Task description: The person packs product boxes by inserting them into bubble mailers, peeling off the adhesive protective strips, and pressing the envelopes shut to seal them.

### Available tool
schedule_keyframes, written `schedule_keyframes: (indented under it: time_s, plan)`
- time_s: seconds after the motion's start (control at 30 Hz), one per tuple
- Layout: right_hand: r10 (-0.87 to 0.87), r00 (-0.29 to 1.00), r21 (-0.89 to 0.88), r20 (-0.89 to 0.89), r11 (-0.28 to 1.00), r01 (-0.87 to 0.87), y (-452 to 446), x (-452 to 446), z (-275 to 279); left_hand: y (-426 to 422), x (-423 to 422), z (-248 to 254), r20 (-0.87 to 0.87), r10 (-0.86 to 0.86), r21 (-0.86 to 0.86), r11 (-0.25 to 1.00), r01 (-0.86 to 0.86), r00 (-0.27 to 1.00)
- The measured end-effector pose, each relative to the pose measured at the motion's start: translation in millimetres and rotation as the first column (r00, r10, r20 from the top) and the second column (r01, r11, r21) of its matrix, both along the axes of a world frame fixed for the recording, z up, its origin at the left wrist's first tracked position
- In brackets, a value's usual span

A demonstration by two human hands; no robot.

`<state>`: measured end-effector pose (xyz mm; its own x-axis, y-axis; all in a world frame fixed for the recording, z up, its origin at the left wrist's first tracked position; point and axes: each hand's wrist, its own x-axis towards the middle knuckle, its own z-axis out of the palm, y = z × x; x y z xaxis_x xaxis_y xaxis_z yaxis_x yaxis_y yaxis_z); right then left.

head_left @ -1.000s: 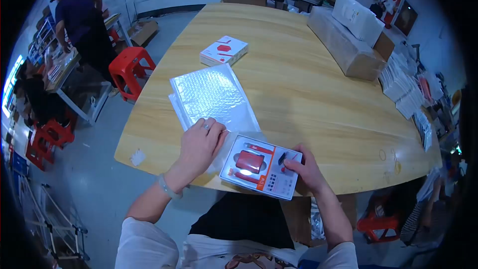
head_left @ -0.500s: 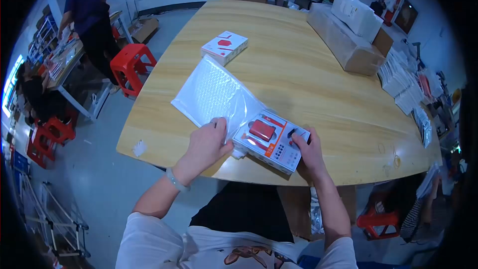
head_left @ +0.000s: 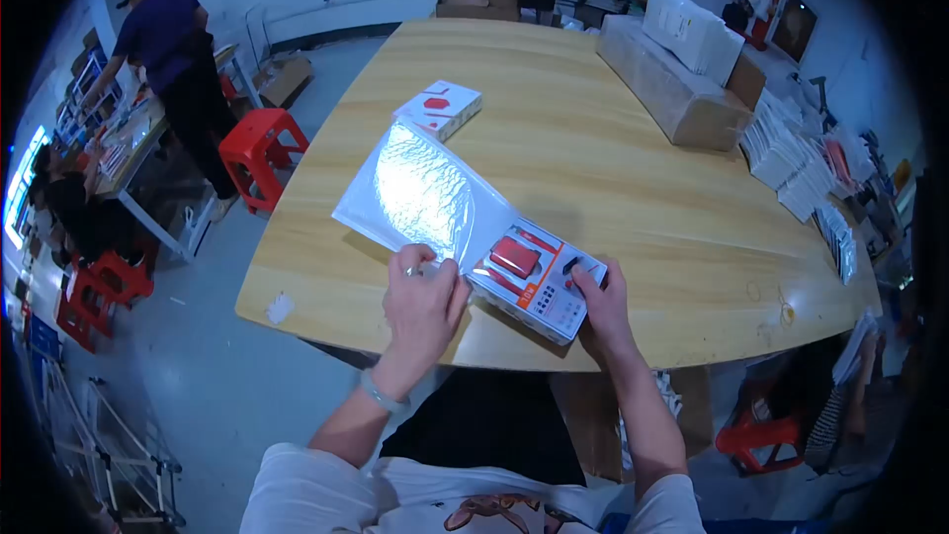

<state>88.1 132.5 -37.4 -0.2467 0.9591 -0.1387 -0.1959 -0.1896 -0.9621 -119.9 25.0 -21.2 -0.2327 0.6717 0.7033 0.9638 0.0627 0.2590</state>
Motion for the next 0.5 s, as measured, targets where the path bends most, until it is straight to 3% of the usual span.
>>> schedule_keyframes:
  time_s: [0.2, 0.23, 0.27, 0.33, 0.37, 0.5]
  plan:
    - [-0.142, 0.977, 0.012, -0.158, 0.989, 0.145, -9.6, -1.3, -12.8, 22.6, 22.4, -3.1, 0.064, -0.076, 0.309, 0.95, 0.052, 0.995]
    - [-0.164, 0.969, 0.007, -0.187, 0.986, 0.168, -10.9, -0.9, -14.2, 25.5, 30.2, -5.6, 0.248, -0.21, 0.337, 0.934, 0.119, 0.946]
    - [-0.188, 0.958, 0.0, -0.216, 0.981, 0.192, -12.4, -0.8, -15.5, 27.9, 37.6, -7.4, 0.416, -0.338, 0.372, 0.91, 0.182, 0.844]
    - [-0.238, 0.929, -0.017, -0.283, 0.97, 0.243, -14.0, 0.0, -14.7, 34.4, 45.3, -5.6, 0.669, -0.535, 0.456, 0.843, 0.284, 0.515]
    - [-0.252, 0.921, -0.013, -0.297, 0.966, 0.26, -14.1, 2.2, -13.8, 38.0, 46.7, -2.1, 0.659, -0.549, 0.458, 0.835, 0.305, 0.514]
    - [-0.271, 0.911, -0.065, -0.31, 0.962, 0.264, -14.6, 14.3, -15.7, 45.5, 54.5, 7.1, 0.758, -0.62, 0.597, 0.785, 0.165, 0.204]
